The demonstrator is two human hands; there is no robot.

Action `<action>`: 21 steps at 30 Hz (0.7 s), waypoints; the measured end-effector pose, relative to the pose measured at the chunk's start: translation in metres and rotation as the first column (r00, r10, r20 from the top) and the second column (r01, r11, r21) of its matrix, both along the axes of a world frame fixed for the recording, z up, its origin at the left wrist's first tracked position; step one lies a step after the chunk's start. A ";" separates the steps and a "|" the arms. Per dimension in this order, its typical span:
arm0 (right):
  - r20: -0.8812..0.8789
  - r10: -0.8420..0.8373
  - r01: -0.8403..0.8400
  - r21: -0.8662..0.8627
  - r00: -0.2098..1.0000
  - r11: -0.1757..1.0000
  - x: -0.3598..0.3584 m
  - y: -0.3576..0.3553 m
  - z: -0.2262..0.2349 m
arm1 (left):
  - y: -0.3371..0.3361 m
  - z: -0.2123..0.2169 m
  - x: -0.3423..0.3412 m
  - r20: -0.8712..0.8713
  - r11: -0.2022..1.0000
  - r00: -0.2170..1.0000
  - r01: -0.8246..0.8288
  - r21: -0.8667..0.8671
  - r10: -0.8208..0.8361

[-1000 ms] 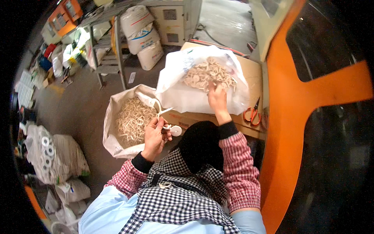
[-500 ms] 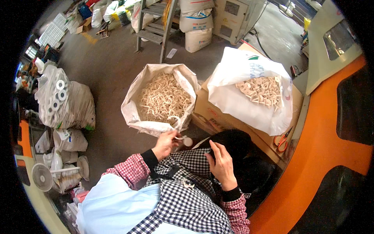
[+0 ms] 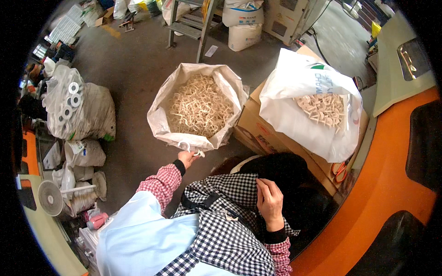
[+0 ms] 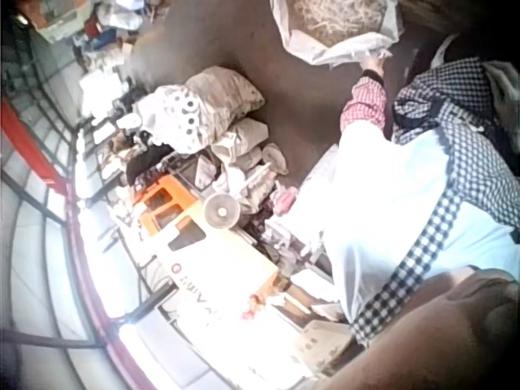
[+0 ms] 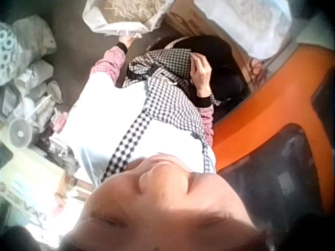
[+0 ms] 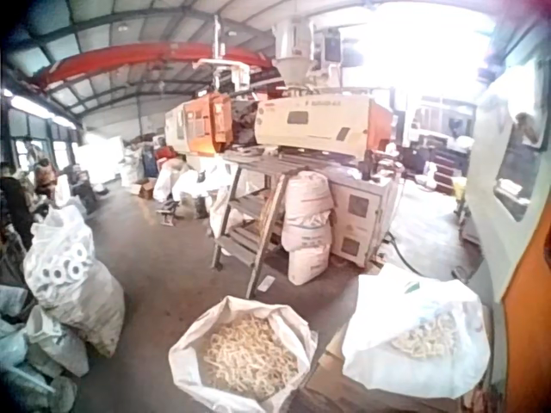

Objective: The person operates an injection molding machine, repeatedly opening the safety door, removing a white plastic component, and placing it into a bag. They also handle small metal parts, transferring them between a bowl and a cup, and insert them into the machine's mold.

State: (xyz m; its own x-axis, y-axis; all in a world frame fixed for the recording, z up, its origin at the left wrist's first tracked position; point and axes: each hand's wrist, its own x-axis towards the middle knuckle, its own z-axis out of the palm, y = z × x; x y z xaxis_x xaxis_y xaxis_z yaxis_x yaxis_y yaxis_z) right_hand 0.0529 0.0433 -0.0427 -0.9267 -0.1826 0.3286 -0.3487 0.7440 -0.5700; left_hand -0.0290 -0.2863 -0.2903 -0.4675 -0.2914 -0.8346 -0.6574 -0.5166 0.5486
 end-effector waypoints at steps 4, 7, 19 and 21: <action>-0.006 -0.022 0.022 -0.001 1.000 1.000 0.000 0.002 0.004 | 0.012 -0.030 -0.037 -0.112 0.997 0.990 0.079 -0.011 -0.079; -0.034 -0.029 0.030 0.030 0.999 0.999 0.003 0.005 0.001 | 0.023 -0.021 -0.063 0.178 0.422 0.651 0.651 -0.631 -0.738; -0.001 -0.071 0.071 0.012 0.998 0.997 0.007 0.005 -0.001 | -0.016 -0.046 -0.072 0.762 -0.605 0.053 0.574 -0.552 -0.645; 0.003 -0.060 0.060 0.024 0.998 0.998 0.006 0.005 0.001 | -0.020 -0.050 -0.072 0.768 -0.615 0.076 0.550 -0.564 -0.636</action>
State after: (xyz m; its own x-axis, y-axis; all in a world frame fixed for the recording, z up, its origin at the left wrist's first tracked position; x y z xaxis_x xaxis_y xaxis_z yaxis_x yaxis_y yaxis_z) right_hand 0.0592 0.0484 -0.0418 -0.9375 -0.1344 0.3209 -0.3007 0.7771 -0.5529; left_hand -0.1012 -0.3063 -0.3407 -0.8898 0.0883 -0.4478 0.1218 0.9915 -0.0466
